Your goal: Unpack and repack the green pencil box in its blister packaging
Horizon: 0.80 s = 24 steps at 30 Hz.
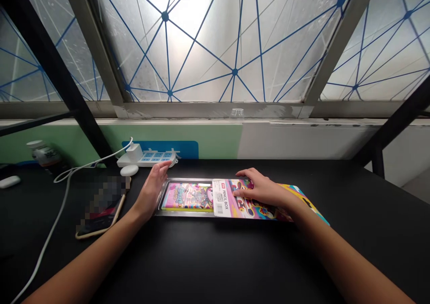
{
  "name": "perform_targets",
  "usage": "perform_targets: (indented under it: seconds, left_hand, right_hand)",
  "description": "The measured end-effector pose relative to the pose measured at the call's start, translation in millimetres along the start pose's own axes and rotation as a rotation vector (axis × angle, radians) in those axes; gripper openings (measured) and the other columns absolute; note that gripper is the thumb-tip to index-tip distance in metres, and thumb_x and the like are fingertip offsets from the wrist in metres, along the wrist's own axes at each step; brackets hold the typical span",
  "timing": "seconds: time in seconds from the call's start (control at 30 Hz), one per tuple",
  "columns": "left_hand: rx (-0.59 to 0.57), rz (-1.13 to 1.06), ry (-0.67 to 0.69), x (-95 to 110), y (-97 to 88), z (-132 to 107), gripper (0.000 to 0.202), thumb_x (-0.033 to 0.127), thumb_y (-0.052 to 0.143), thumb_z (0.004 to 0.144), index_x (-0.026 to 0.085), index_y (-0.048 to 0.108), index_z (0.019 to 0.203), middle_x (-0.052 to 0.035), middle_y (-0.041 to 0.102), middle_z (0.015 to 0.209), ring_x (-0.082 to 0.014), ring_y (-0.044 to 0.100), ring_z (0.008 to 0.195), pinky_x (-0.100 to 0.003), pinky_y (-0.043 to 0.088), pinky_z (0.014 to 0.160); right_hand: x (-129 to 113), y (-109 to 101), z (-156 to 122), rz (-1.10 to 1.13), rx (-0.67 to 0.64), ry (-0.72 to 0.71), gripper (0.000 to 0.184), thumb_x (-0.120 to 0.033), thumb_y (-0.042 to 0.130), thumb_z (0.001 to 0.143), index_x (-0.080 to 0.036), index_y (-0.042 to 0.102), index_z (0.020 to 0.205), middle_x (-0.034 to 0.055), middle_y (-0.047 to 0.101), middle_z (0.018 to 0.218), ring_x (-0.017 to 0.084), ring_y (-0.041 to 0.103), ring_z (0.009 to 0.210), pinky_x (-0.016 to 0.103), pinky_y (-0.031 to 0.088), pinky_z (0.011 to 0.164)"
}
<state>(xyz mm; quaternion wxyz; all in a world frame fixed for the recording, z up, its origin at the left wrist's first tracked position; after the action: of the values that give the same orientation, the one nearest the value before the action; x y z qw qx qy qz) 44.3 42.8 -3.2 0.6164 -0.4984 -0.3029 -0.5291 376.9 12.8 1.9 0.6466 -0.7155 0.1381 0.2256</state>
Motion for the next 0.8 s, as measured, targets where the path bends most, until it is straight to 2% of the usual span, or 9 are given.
perform_targets:
  seconds: [0.13,0.4,0.5,0.57,0.67,0.73,0.8]
  left_hand:
    - [0.036,-0.162,0.007,3,-3.3,0,0.062,0.062,0.012,0.102,0.024,0.047,0.137,-0.0078,0.051,0.148,-0.0226,0.038,0.144,-0.042,0.030,0.117]
    - [0.025,-0.362,-0.028,-2,-6.2,5,0.067,0.066,0.012,0.100,0.021,0.047,0.135,-0.0116,0.049,0.150,-0.0236,0.035,0.145,-0.044,0.024,0.120]
    - [0.025,-0.391,-0.037,-4,-6.3,6,0.065,0.065,0.015,0.101,0.020,0.049,0.132,-0.0123,0.049,0.150,-0.0242,0.036,0.145,-0.044,0.024,0.120]
    - [0.038,-0.362,-0.083,-4,-6.7,6,0.059,0.060,0.017,0.102,0.021,0.050,0.130,-0.0120,0.051,0.148,-0.0241,0.038,0.144,-0.044,0.025,0.119]
    - [0.066,-0.302,-0.180,-3,-8.7,5,0.036,0.044,0.037,0.101,0.021,0.051,0.125,-0.0122,0.054,0.144,-0.0245,0.042,0.141,-0.043,0.029,0.117]
    - [0.062,-0.290,-0.235,-4,-9.4,3,0.030,0.026,0.049,0.094,0.022,0.051,0.124,-0.0121,0.054,0.144,-0.0263,0.047,0.136,-0.044,0.037,0.112]
    - [0.047,-0.310,-0.294,-7,-9.0,3,0.040,0.015,0.049,0.086,0.025,0.050,0.126,-0.0117,0.053,0.145,-0.0284,0.057,0.127,-0.044,0.049,0.099]
  right_hand:
    - [-36,10,10,-0.094,0.005,-0.065,0.070,-0.068,0.065,0.076,-0.027,0.057,0.132,0.0135,0.051,0.142,0.037,0.050,0.128,0.051,0.036,0.108]
    - [-123,50,50,-0.192,-0.049,-0.165,0.079,-0.067,0.064,0.079,-0.023,0.048,0.142,0.0187,0.051,0.143,0.039,0.045,0.132,0.054,0.030,0.108]
    - [-154,68,60,-0.197,-0.058,-0.215,0.075,-0.068,0.059,0.082,-0.023,0.048,0.141,0.0181,0.054,0.141,0.038,0.047,0.129,0.054,0.031,0.108]
    - [-167,73,61,-0.202,-0.040,-0.243,0.073,-0.067,0.057,0.084,-0.024,0.046,0.142,0.0173,0.052,0.143,0.037,0.046,0.131,0.057,0.027,0.110]
    - [-162,64,52,-0.215,0.016,-0.265,0.073,-0.066,0.056,0.086,-0.023,0.043,0.143,0.0170,0.046,0.148,0.037,0.040,0.136,0.060,0.019,0.113]
    - [-139,50,42,-0.222,0.063,-0.254,0.067,-0.065,0.053,0.088,-0.023,0.047,0.140,0.0163,0.047,0.147,0.036,0.041,0.136,0.058,0.021,0.113]
    - [-103,32,30,-0.208,0.131,-0.208,0.058,-0.064,0.051,0.089,-0.024,0.055,0.131,0.0151,0.052,0.142,0.035,0.047,0.131,0.055,0.028,0.111]
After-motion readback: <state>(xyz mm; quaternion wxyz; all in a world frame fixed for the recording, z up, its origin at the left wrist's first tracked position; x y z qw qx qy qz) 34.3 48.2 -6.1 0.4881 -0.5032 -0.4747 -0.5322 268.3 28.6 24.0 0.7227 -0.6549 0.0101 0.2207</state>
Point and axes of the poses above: each hand's wrist, its own z-axis towards the middle knuckle, its own y-axis out of the palm, x = y × z, the point moved 5 cm from there along z, towards the middle knuckle
